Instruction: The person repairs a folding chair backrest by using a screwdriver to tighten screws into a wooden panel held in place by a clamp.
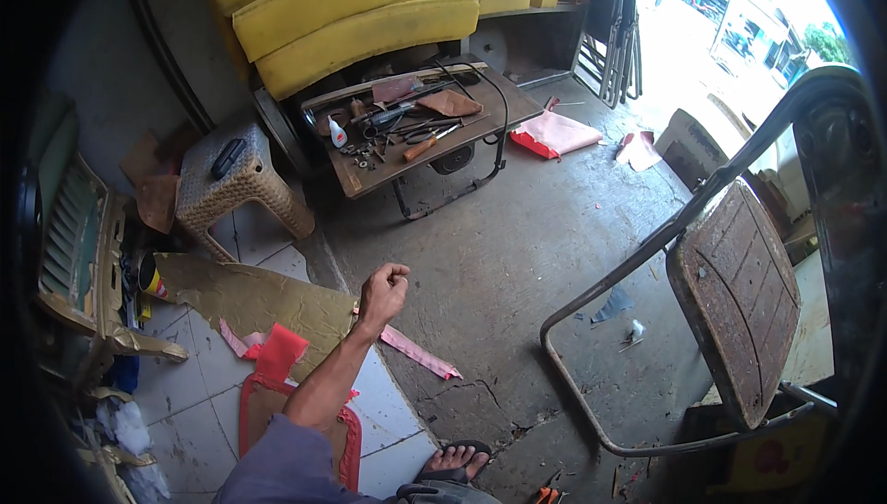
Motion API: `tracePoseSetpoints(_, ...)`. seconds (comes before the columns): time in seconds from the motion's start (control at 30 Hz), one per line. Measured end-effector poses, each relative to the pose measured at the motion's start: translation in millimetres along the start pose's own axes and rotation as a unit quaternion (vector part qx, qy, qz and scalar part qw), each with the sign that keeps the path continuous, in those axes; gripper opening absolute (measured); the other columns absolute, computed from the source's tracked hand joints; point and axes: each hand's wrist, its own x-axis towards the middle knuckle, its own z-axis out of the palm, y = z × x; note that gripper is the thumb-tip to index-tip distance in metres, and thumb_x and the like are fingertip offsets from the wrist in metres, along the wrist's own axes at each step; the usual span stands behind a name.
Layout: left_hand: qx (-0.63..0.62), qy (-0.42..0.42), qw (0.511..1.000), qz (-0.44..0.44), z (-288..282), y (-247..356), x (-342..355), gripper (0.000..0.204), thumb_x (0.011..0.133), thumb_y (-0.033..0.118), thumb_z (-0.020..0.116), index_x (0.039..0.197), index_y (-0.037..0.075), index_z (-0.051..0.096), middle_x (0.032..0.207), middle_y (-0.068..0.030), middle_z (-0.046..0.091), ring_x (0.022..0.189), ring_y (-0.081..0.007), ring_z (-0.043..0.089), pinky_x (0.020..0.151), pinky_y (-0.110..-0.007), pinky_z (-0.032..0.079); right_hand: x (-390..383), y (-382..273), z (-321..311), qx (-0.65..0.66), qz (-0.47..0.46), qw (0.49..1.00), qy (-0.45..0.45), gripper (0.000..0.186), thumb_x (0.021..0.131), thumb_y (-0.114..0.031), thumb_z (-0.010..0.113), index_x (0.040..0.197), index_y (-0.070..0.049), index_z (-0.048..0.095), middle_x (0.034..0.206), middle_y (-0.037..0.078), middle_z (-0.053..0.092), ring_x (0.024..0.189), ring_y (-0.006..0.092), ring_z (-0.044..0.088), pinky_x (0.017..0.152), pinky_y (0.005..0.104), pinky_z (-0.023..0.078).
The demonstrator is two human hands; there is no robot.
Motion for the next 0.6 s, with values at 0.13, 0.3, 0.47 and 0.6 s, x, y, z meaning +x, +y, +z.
tracePoseSetpoints(0.13,0.007,0.026,0.998,0.055,-2,10,27,0.014,0.086,0.01,0.058,0.095,0.006,0.068,0.094,-0.0168,0.069,0.09,-0.0342,0.067,0.08,-0.042,0.053,-6,-6,23,-0.018,0.004,0.999,-0.027,0.049,0.089,-0.072,0.053,0.102,-0.028,0.072,0.096,-0.002,0.073,0.091,0.0212,0.069,0.08,0.0482,0.055)
tracePoseSetpoints(0.3,0.028,0.13,0.982,0.136,-24,29,106,0.01,0.084,0.006,0.059,0.09,0.005,0.067,0.09,-0.0153,0.07,0.087,-0.0323,0.068,0.074,-0.041,0.053,-9,-8,29,-0.025,0.013,0.999,-0.035,0.047,0.088,-0.071,0.056,0.1,-0.028,0.071,0.092,-0.004,0.071,0.088,0.02,0.068,0.08,0.0458,0.055)
tracePoseSetpoints(0.47,0.079,0.215,0.963,0.144,-39,51,175,0.015,0.084,0.007,0.056,0.091,0.006,0.069,0.088,-0.015,0.072,0.085,-0.0332,0.069,0.076,-0.042,0.054,-7,-4,29,-0.026,0.014,0.999,-0.039,0.045,0.087,-0.07,0.058,0.098,-0.028,0.07,0.087,-0.005,0.069,0.085,0.0189,0.067,0.079,0.0434,0.055)
tracePoseSetpoints(0.6,0.079,0.183,0.966,0.167,-28,66,166,0.015,0.086,0.009,0.057,0.091,0.006,0.07,0.089,-0.0146,0.072,0.083,-0.0337,0.069,0.075,-0.043,0.055,-11,2,37,-0.029,0.019,0.999,-0.036,0.043,0.087,-0.069,0.06,0.097,-0.028,0.07,0.083,-0.006,0.068,0.082,0.018,0.066,0.079,0.0415,0.054)
